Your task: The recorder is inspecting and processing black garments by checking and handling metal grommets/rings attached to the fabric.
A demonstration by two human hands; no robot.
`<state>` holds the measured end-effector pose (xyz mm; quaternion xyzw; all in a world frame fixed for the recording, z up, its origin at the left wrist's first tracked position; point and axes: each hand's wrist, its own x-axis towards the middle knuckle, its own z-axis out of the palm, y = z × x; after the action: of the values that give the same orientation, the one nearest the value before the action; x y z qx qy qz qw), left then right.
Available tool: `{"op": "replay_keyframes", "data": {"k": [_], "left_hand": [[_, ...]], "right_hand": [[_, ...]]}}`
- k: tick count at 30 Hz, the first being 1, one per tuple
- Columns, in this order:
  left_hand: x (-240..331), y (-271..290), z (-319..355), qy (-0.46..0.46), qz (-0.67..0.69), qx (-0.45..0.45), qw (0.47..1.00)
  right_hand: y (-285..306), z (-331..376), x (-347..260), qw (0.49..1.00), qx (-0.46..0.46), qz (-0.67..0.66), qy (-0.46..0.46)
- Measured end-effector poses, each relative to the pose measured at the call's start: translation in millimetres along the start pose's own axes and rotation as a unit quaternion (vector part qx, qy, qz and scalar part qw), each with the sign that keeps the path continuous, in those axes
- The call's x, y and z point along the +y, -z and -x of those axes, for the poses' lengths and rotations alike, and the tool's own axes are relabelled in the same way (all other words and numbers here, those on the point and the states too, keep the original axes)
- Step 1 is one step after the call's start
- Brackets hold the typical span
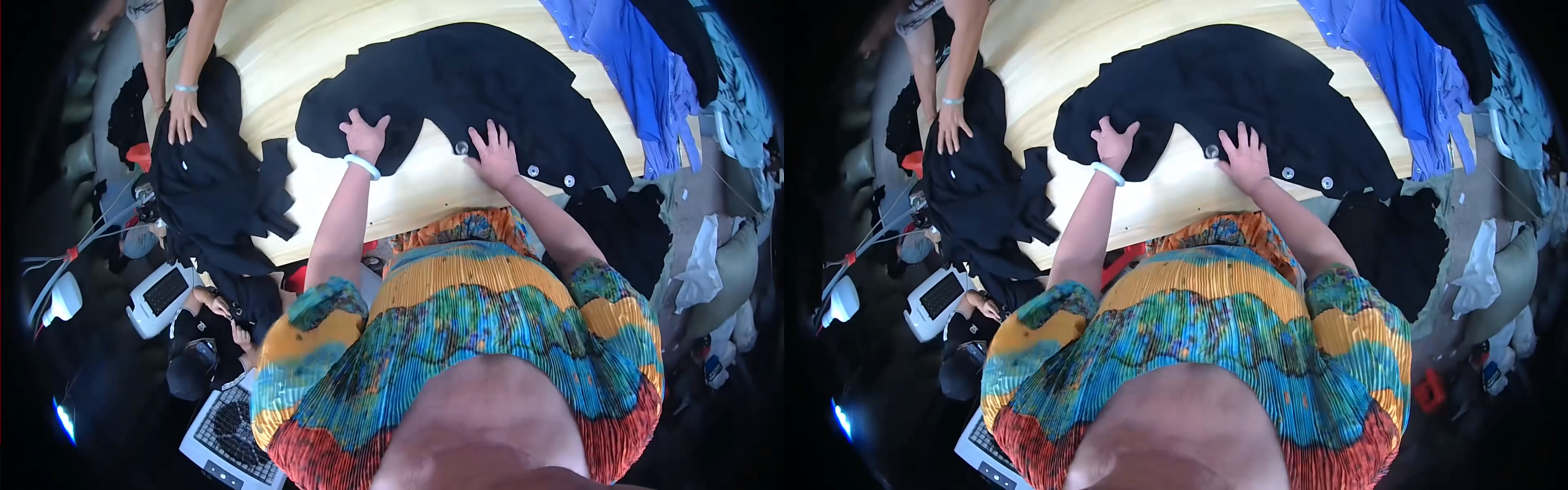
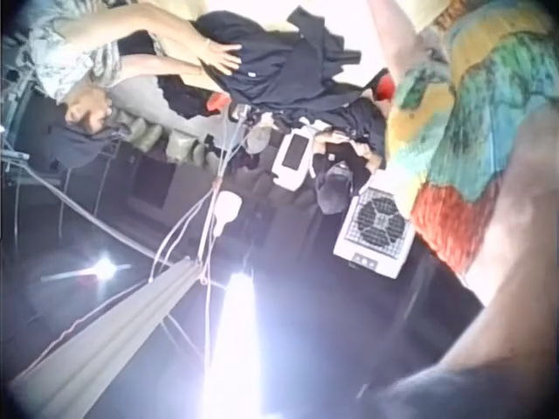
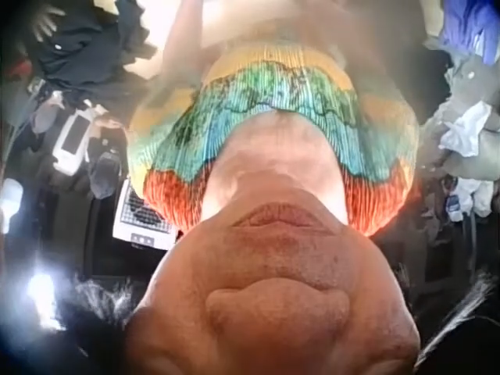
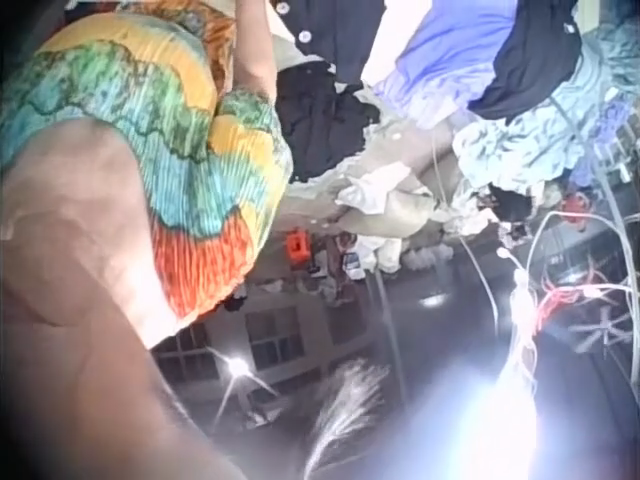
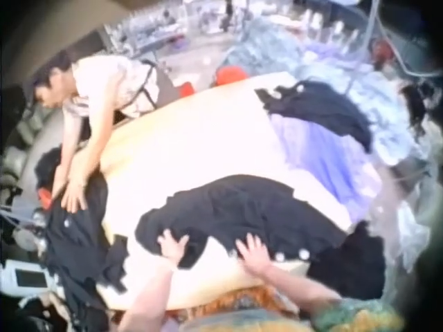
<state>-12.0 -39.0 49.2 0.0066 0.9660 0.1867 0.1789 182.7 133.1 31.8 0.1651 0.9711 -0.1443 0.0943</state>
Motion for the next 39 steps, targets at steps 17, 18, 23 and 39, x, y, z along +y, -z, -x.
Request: {"op": "replay_keyframes", "data": {"k": [17,18,23,39], "left_hand": [[185.7,102.7,146.5,-0.022,0.699,-0.560,0.445],[195.0,116.8,155.5,-0.067,0.704,-0.569,0.420],[165.2,179.4,168.6,-0.168,0.751,-0.487,0.412],[-26.1,32.1,112.4,0.233,0.689,-0.281,0.626]], "right_hand": [[357.2,-26.4,106.5,0.861,0.451,-0.225,-0.062],[382.2,-23.8,109.5,0.845,0.485,-0.224,-0.027],[422.1,-15.7,44.3,0.780,0.540,-0.278,0.151],[99.6,-45.4,-121.2,0.907,0.009,-0.176,0.382]]}}
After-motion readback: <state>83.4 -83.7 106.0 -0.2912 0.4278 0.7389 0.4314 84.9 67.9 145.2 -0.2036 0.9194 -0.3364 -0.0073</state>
